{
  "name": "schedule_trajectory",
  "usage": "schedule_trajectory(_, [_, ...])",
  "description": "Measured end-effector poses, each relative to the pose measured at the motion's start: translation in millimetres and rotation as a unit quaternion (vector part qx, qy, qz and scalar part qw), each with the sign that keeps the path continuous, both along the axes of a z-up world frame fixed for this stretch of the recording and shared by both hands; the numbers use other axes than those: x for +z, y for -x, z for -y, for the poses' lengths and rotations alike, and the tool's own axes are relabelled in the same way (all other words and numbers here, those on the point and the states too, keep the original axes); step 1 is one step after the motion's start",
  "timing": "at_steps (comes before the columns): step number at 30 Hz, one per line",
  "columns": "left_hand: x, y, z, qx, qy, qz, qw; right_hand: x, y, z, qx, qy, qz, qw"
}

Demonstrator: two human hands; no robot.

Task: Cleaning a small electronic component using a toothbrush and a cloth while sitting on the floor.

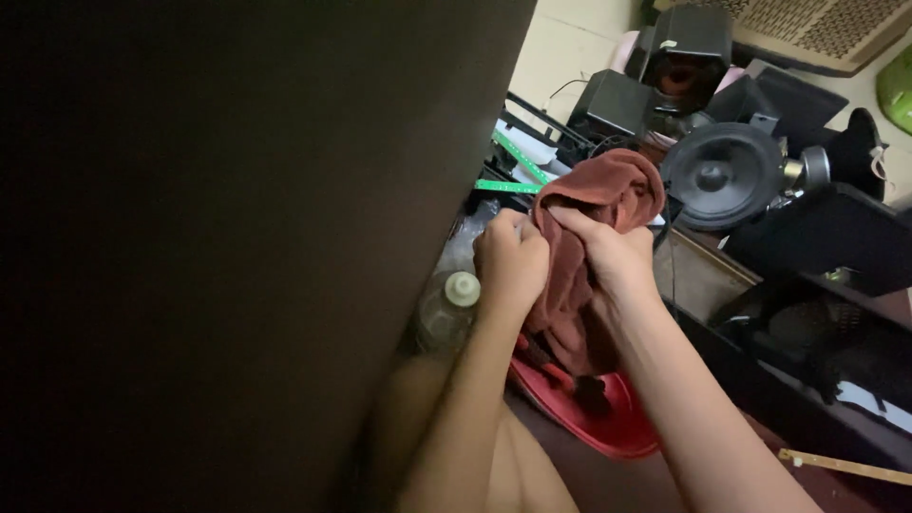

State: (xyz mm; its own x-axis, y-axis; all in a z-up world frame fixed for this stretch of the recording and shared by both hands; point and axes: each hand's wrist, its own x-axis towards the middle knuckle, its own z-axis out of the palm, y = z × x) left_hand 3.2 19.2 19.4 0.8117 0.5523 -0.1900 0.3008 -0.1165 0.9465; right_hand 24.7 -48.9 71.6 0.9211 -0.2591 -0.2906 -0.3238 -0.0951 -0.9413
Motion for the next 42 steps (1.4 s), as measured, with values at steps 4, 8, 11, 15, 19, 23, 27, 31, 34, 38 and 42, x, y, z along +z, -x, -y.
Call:
schedule_trajectory(4, [-1.3, -3.5, 1.5, 0.021, -0.032, -0.005, 0.999, 2.1, 2.8, -3.7, 0.008, -0.057, -0.012, 0.998])
schedule_trajectory(8, [-3.1, -6.5, 1.4, 0.012, -0.040, 0.009, 0.999, -5.8, -1.0, 0.8, 0.021, -0.071, 0.022, 0.997])
schedule_trajectory(11, [-3.2, -4.1, 2.1, 0.013, -0.035, 0.025, 0.999, -19.2, -8.1, 6.4, 0.023, -0.078, 0.045, 0.996])
schedule_trajectory(15, [7.7, 2.5, 2.3, 0.013, -0.035, 0.049, 0.998, -32.3, -15.9, 11.0, 0.017, -0.110, 0.068, 0.991])
schedule_trajectory(19, [6.3, 4.8, 1.1, -0.009, -0.038, 0.042, 0.998, -22.6, -8.1, 13.8, 0.017, -0.120, 0.055, 0.991])
schedule_trajectory(23, [-0.1, -2.3, 2.5, -0.002, -0.041, 0.029, 0.999, -14.9, -9.0, 12.6, 0.019, -0.118, 0.043, 0.992])
schedule_trajectory(27, [0.1, -1.4, 5.4, -0.015, -0.052, 0.018, 0.998, -7.6, -5.8, 14.4, 0.017, -0.114, 0.024, 0.993])
schedule_trajectory(31, [7.3, 3.1, 12.8, -0.037, -0.038, 0.004, 0.999, 0.2, -0.6, 25.4, 0.019, -0.132, 0.015, 0.991])
schedule_trajectory(34, [17.6, 9.2, 22.1, -0.076, -0.038, -0.002, 0.996, 8.1, 4.9, 36.2, 0.040, -0.164, -0.013, 0.986])
schedule_trajectory(38, [31.5, 13.1, 41.2, -0.151, -0.057, 0.025, 0.987, 12.1, 5.6, 69.7, 0.012, -0.161, -0.005, 0.987])
schedule_trajectory(42, [58.1, 14.6, 73.5, -0.216, -0.099, 0.058, 0.970, -4.3, -7.8, 121.4, -0.069, -0.160, 0.045, 0.984])
